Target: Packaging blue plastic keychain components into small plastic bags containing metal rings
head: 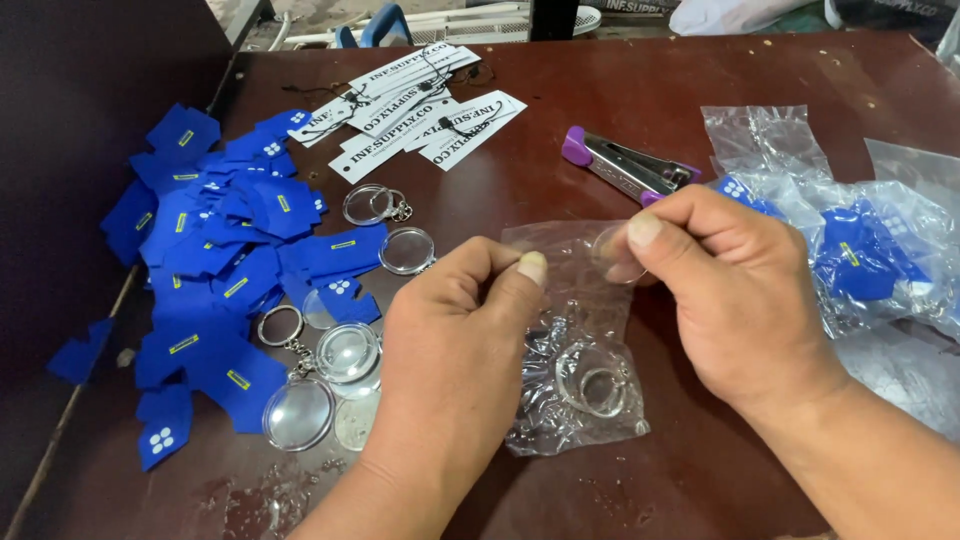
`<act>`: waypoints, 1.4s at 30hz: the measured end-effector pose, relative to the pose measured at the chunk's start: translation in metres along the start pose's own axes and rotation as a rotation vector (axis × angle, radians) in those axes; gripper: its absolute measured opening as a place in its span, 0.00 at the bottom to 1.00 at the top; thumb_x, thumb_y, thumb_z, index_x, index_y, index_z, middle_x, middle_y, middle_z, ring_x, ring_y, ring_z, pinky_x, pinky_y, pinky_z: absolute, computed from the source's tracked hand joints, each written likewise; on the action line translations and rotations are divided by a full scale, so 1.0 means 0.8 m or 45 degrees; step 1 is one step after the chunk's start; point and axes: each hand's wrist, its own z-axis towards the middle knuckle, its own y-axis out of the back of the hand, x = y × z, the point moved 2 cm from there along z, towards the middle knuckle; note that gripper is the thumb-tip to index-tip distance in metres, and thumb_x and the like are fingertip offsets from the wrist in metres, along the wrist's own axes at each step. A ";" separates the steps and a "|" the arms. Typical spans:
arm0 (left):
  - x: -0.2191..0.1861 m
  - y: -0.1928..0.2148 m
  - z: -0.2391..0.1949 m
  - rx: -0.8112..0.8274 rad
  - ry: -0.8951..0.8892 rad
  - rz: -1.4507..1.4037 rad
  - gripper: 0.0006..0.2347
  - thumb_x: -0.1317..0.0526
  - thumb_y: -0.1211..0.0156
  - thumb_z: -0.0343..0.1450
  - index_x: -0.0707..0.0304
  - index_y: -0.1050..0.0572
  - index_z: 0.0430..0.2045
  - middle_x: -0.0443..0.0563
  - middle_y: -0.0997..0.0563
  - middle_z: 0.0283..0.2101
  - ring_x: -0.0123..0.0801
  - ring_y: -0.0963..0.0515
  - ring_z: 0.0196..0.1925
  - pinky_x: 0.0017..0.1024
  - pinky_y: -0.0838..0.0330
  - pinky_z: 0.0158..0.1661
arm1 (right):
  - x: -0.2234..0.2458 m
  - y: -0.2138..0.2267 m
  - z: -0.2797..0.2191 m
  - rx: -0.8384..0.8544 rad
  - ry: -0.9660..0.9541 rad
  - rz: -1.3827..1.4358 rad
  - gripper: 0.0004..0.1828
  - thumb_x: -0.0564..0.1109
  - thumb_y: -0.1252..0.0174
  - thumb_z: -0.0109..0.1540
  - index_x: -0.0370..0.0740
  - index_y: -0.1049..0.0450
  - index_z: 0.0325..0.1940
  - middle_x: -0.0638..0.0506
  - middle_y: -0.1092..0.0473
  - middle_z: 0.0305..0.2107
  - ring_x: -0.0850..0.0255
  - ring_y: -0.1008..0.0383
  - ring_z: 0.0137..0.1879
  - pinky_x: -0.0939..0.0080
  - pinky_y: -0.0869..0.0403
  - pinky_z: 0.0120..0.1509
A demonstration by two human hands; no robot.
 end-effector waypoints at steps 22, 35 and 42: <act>0.013 0.006 0.004 0.059 -0.062 -0.096 0.10 0.61 0.39 0.75 0.60 0.22 0.21 0.43 0.31 0.18 0.25 0.38 0.23 0.28 0.40 0.27 | -0.002 -0.001 -0.003 0.096 -0.007 -0.247 0.04 0.43 0.38 0.63 0.44 0.20 0.35 0.57 0.21 0.28 0.68 0.21 0.36 0.68 0.22 0.46; -0.004 0.013 -0.007 -0.013 -0.130 -0.416 0.10 0.63 0.43 0.76 0.62 0.25 0.23 0.48 0.24 0.23 0.27 0.32 0.25 0.29 0.34 0.28 | -0.017 0.001 0.006 0.033 -0.075 0.340 0.39 0.71 0.60 0.63 0.30 0.24 0.42 0.42 0.23 0.37 0.54 0.20 0.35 0.63 0.23 0.40; -0.007 0.000 0.001 0.182 0.125 -0.571 0.07 0.64 0.48 0.77 0.68 0.28 0.30 0.63 0.17 0.29 0.39 0.20 0.26 0.27 0.32 0.27 | -0.016 0.000 0.006 0.048 -0.061 0.338 0.36 0.69 0.59 0.64 0.32 0.24 0.41 0.43 0.23 0.34 0.56 0.21 0.34 0.63 0.25 0.40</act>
